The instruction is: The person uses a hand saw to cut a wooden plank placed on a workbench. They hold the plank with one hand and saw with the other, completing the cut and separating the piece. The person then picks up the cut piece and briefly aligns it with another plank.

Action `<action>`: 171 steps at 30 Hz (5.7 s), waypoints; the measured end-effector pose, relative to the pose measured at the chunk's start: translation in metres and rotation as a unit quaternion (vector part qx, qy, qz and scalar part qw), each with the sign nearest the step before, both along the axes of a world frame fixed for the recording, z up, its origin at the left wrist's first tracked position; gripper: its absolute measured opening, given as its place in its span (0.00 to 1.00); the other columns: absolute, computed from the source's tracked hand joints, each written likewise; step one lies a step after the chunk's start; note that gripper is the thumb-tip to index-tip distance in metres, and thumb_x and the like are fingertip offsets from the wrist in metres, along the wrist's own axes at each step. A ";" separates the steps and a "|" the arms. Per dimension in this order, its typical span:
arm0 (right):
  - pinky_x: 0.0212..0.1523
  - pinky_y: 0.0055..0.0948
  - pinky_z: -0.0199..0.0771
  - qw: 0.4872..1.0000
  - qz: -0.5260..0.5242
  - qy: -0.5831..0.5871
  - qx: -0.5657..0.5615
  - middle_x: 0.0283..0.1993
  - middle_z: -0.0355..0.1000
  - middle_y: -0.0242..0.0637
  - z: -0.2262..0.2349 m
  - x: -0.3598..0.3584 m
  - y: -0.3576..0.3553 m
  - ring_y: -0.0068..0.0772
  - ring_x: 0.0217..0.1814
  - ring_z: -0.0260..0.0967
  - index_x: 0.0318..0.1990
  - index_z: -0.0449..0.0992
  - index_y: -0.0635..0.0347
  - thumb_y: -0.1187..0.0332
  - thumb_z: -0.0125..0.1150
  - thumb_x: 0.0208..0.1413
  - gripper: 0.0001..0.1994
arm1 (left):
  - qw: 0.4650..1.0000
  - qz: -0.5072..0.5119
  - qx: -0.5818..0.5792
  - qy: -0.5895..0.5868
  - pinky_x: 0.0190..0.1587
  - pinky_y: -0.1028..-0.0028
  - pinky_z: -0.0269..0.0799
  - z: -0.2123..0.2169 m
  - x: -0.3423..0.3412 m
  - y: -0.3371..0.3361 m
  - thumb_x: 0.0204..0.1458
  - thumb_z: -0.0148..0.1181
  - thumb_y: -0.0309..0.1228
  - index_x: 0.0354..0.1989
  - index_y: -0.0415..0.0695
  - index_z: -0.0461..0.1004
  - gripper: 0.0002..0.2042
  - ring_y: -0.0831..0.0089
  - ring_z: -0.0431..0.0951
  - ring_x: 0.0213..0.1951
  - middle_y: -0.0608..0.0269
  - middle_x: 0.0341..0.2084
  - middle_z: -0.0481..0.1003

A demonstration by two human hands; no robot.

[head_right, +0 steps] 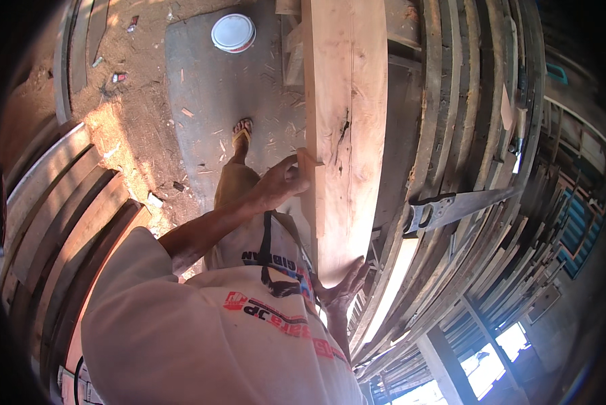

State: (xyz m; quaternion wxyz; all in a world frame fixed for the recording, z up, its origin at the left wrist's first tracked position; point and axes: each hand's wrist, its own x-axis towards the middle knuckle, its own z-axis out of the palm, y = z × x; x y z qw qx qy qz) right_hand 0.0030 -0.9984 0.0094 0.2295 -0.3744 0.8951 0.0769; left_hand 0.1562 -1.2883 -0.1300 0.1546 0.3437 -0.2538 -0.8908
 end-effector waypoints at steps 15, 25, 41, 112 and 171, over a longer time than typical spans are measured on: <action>0.65 0.71 0.59 0.989 0.081 0.088 -0.091 0.75 0.45 0.79 -0.035 -0.011 0.022 0.82 0.73 0.52 0.82 0.40 0.63 0.16 0.64 0.38 0.75 | 0.993 -0.037 -0.113 -0.018 0.66 0.61 0.74 0.003 0.005 -0.028 0.57 0.75 0.33 0.79 0.37 0.43 0.50 0.56 0.75 0.63 0.38 0.61 0.73; 0.69 0.72 0.51 0.986 0.075 0.081 -0.125 0.75 0.49 0.72 -0.019 0.001 0.007 0.77 0.76 0.49 0.82 0.46 0.60 0.28 0.72 0.41 0.67 | 0.992 0.010 -0.108 -0.067 0.64 0.61 0.77 0.000 0.006 -0.014 0.57 0.74 0.49 0.80 0.36 0.38 0.56 0.54 0.76 0.62 0.35 0.59 0.74; 0.74 0.67 0.49 0.971 0.025 0.033 -0.233 0.75 0.53 0.67 -0.014 -0.001 0.013 0.67 0.79 0.51 0.78 0.59 0.53 0.36 0.78 0.39 0.59 | 0.947 0.117 -0.238 -0.179 0.62 0.62 0.72 0.078 -0.028 0.027 0.68 0.61 0.40 0.80 0.45 0.50 0.37 0.66 0.74 0.60 0.52 0.63 0.72; 0.58 0.47 0.65 0.903 0.187 -0.052 -0.382 0.54 0.73 0.39 -0.028 0.011 -0.134 0.47 0.56 0.68 0.60 0.82 0.49 0.71 0.78 0.50 0.26 | 0.991 0.127 -0.024 -0.042 0.67 0.56 0.69 0.002 -0.010 0.003 0.69 0.53 0.58 0.73 0.43 0.63 0.35 0.63 0.73 0.64 0.57 0.64 0.72; 0.57 0.47 0.79 0.918 0.204 -0.046 -0.337 0.55 0.76 0.50 -0.014 0.023 -0.115 0.53 0.56 0.76 0.64 0.76 0.61 0.70 0.75 0.55 0.28 | 0.964 0.262 0.037 0.035 0.61 0.68 0.69 0.009 -0.044 0.054 0.71 0.55 0.52 0.64 0.32 0.70 0.31 0.71 0.74 0.56 0.55 0.55 0.77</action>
